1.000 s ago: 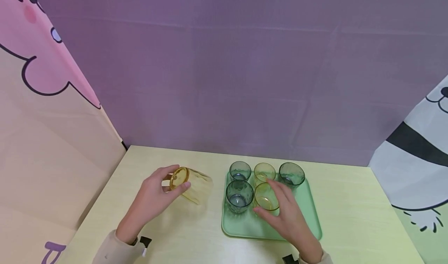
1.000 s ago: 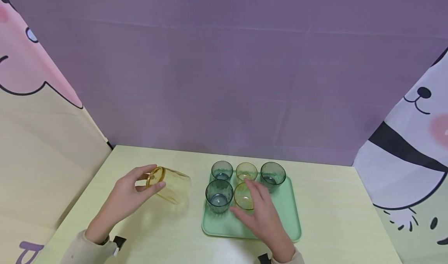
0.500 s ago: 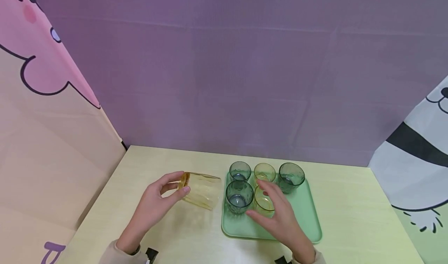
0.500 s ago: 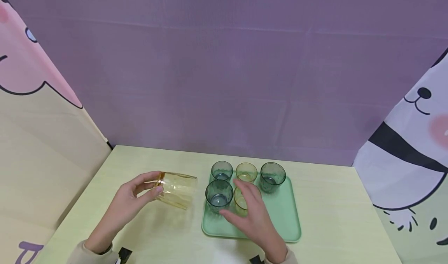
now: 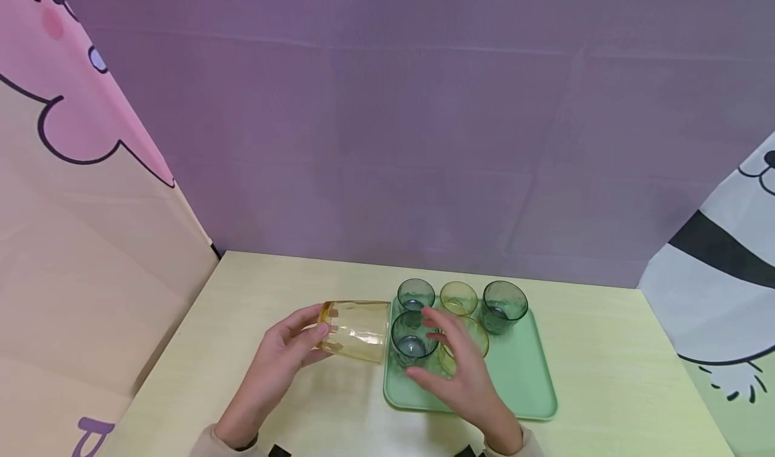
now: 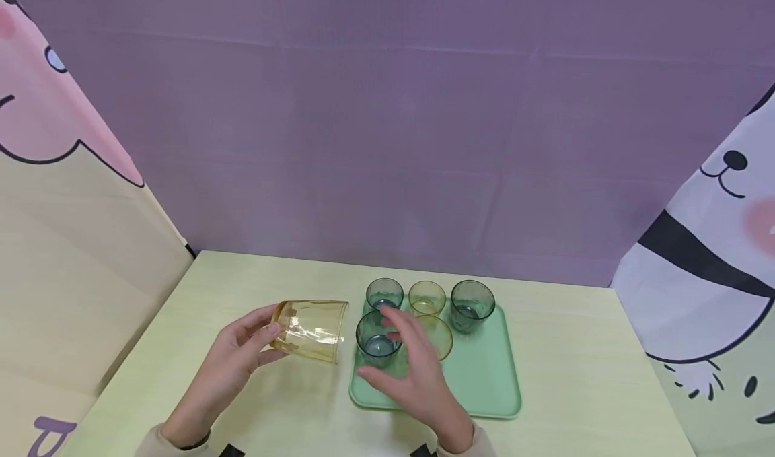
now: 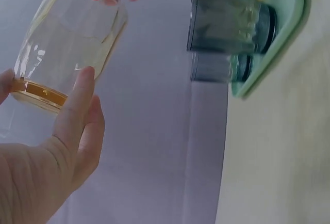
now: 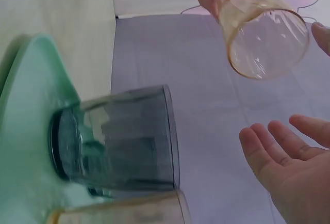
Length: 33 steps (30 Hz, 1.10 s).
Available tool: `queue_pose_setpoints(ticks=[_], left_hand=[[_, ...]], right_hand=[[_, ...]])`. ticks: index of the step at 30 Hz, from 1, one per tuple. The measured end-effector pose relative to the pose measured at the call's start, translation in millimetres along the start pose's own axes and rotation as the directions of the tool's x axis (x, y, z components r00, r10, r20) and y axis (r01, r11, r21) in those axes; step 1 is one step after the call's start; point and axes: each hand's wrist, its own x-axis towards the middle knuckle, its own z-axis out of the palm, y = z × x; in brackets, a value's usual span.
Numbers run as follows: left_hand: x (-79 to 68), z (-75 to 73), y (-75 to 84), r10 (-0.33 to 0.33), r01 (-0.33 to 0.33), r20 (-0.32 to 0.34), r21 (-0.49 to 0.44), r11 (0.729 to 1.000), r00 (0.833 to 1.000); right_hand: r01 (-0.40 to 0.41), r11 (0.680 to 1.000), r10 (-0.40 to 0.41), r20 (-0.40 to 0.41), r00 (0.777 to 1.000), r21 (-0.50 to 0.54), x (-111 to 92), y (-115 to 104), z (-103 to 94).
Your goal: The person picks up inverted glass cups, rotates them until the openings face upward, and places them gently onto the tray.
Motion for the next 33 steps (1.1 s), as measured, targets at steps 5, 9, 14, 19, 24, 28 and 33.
queue_pose_setpoints(ticks=[5,9,14,19,24,28,33], left_hand=[[-0.8,6.0,-4.2,0.01,-0.007,0.031,-0.095,0.995,0.999],[-1.6,10.3,-7.2,0.004,0.004,0.051,-0.142,0.99,0.999],[-2.9,15.7,-10.1,-0.025,0.037,0.069,-0.175,0.984,0.997],[-4.3,19.3,-12.8,-0.023,0.042,0.1,-0.198,0.979,0.995],[-5.4,21.4,-13.6,-0.024,0.051,0.131,-0.202,0.978,0.991],[-5.9,22.0,-14.0,-0.028,0.057,0.144,-0.201,0.978,0.989],[-6.1,22.0,-13.6,-0.026,0.057,0.159,-0.197,0.979,0.987]], right_hand=[[0.013,0.996,-0.013,-0.002,1.0,0.09,6.5,-11.2,6.3],[0.004,0.991,-0.004,0.001,1.0,0.131,2.0,3.1,11.4],[-0.003,0.984,0.0,0.014,1.0,0.176,-0.4,11.4,16.2],[-0.016,0.981,0.009,0.033,0.999,0.193,0.6,8.3,18.5],[-0.019,0.971,0.009,0.044,0.999,0.237,1.4,5.6,19.7],[0.002,0.96,-0.016,0.045,0.999,0.279,2.2,4.9,20.3],[0.015,0.95,-0.026,0.033,0.999,0.313,1.9,4.7,19.8]])
